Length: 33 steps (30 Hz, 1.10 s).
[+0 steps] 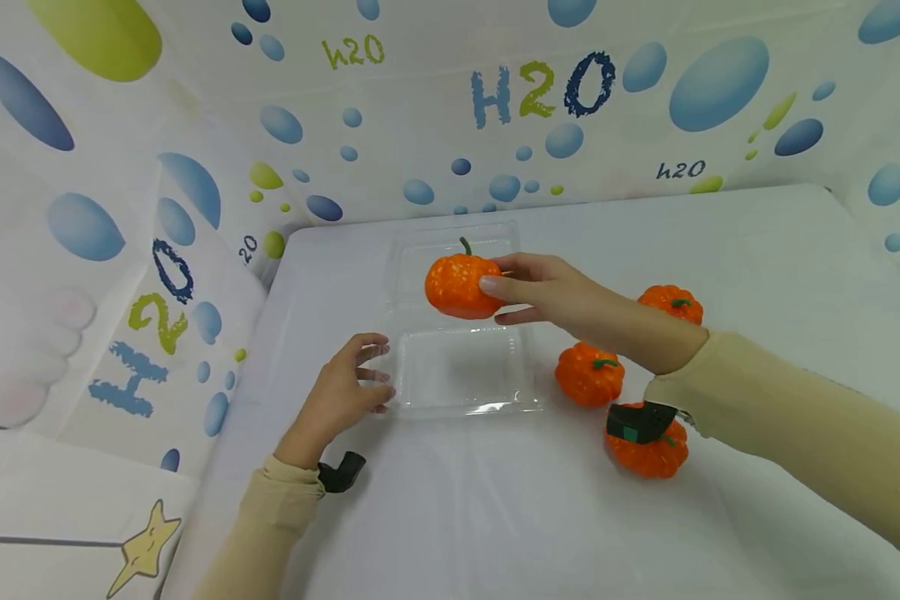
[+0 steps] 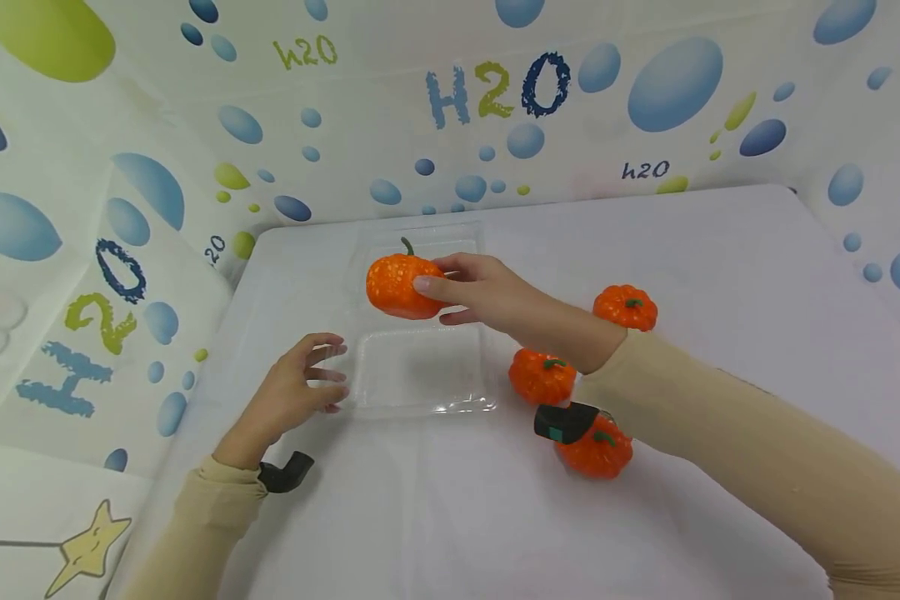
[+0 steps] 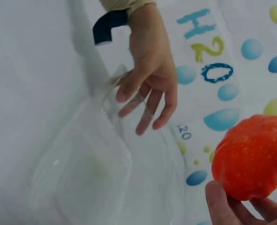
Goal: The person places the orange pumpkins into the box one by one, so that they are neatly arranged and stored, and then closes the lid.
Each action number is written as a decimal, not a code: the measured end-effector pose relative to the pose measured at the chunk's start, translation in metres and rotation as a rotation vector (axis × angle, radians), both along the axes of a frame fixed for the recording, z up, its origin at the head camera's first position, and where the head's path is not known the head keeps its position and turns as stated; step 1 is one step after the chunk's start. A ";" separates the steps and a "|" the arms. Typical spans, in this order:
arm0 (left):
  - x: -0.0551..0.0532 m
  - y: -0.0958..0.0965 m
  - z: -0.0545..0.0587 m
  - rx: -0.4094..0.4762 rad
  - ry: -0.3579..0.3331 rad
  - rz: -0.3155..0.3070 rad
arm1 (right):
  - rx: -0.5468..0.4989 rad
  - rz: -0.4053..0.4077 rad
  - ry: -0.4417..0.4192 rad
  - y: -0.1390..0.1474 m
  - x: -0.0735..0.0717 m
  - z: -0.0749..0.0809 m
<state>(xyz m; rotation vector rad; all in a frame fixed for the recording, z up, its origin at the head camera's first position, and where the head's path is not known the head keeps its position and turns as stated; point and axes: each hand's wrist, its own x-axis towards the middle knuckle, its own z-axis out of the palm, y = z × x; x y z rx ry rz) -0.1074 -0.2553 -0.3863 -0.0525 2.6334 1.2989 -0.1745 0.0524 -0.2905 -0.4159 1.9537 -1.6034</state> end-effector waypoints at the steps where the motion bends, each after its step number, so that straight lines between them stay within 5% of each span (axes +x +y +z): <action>1: 0.000 0.000 0.000 0.002 0.000 0.001 | -0.007 -0.002 -0.015 -0.005 -0.001 0.000; 18: 0.000 0.000 -0.001 0.007 -0.032 0.023 | 0.068 -0.024 -0.232 -0.062 -0.019 -0.037; 33: -0.001 0.000 0.000 0.015 -0.039 0.025 | 0.108 0.029 -0.282 -0.074 -0.020 -0.069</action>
